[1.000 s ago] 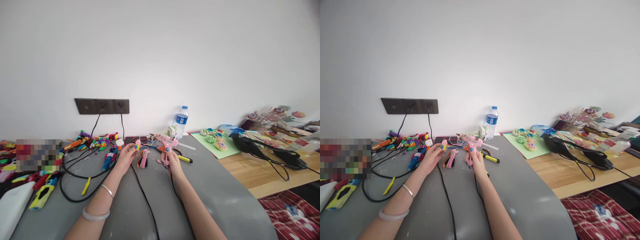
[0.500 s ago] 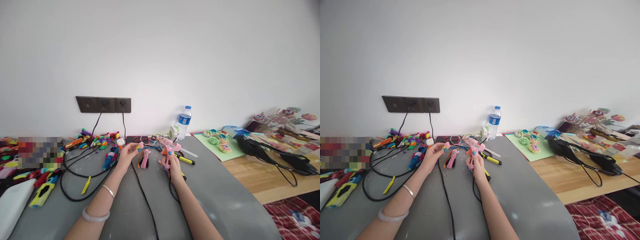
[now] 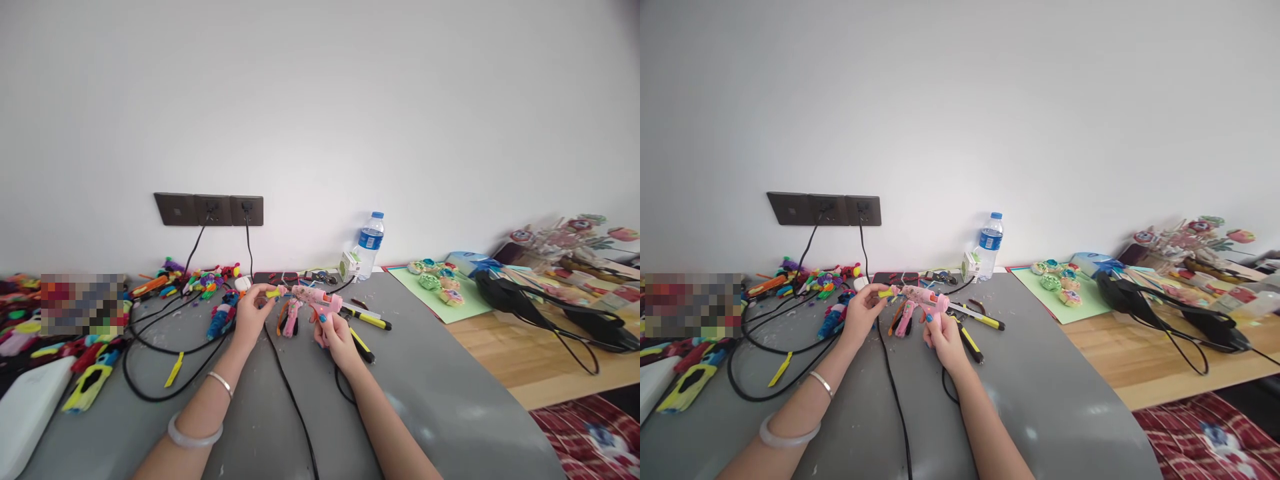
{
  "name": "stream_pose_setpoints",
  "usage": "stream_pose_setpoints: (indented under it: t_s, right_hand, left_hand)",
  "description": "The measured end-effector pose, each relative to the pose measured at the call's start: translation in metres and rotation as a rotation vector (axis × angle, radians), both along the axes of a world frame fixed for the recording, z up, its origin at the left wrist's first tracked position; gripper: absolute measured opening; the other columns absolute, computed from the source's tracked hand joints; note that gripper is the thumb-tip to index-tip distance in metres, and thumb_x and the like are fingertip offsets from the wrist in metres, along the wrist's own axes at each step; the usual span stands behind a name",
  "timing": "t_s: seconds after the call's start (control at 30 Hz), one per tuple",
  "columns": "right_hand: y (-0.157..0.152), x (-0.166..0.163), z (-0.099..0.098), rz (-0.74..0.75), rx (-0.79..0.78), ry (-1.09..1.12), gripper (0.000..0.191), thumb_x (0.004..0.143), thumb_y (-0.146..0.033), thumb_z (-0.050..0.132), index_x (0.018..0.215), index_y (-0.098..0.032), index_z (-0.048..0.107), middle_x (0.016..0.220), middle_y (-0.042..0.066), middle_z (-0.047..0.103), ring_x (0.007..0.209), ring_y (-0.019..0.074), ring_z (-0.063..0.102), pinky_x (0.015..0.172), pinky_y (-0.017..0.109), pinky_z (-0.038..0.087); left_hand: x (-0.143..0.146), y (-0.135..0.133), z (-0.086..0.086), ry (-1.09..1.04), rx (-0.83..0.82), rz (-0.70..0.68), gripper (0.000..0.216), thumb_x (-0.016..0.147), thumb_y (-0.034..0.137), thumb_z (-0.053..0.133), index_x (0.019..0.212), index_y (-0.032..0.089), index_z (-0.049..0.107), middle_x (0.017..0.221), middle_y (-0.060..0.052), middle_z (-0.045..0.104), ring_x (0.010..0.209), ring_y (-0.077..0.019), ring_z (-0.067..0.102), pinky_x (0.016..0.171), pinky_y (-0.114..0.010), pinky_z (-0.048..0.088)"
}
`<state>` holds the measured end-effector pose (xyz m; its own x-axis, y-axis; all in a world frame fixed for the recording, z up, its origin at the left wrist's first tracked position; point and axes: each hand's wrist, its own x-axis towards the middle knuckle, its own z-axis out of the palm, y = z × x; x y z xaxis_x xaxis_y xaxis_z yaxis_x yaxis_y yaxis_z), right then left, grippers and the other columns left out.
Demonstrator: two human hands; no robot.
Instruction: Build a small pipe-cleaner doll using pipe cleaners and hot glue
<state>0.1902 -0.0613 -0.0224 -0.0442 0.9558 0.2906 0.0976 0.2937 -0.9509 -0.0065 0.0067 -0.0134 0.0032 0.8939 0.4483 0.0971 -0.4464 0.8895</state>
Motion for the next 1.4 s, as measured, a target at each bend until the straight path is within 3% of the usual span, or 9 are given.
stream_pose_setpoints:
  t_s: [1.2,1.3,1.4]
  right_hand:
    - [0.0028,0.0009,-0.0089,-0.009,0.004,-0.129,0.047,0.092,-0.059,0.041,0.070,-0.019,0.050,0.044,-0.004,0.046,0.043,0.0108,0.037,0.048,0.024,0.030]
    - [0.0016,0.0004,-0.0071,-0.014,0.008,-0.136,0.047,0.092,-0.059,0.040,0.075,-0.018,0.054,0.044,-0.004,0.046,0.042,0.0107,0.038,0.048,0.024,0.030]
    - [-0.0002,0.0001,-0.0043,-0.024,0.035,-0.143,0.048,0.092,-0.058,0.042,0.067,-0.019,0.052,0.044,-0.003,0.047,0.042,0.0104,0.039,0.048,0.024,0.031]
  left_hand:
    - [0.0021,0.0004,0.0016,-0.117,0.004,0.037,0.016,0.071,0.021,0.065,0.087,0.019,0.063,0.090,-0.005,0.067,0.087,-0.0199,0.067,0.077,-0.031,0.054]
    - [0.0024,0.0010,0.0018,-0.161,-0.030,0.026,0.017,0.070,0.024,0.066,0.086,0.019,0.063,0.086,-0.005,0.069,0.083,-0.0201,0.067,0.072,-0.030,0.054]
    - [0.0017,0.0029,0.0023,-0.208,-0.073,0.040,0.019,0.068,0.026,0.068,0.085,0.018,0.063,0.082,-0.004,0.069,0.079,-0.0196,0.066,0.067,-0.028,0.052]
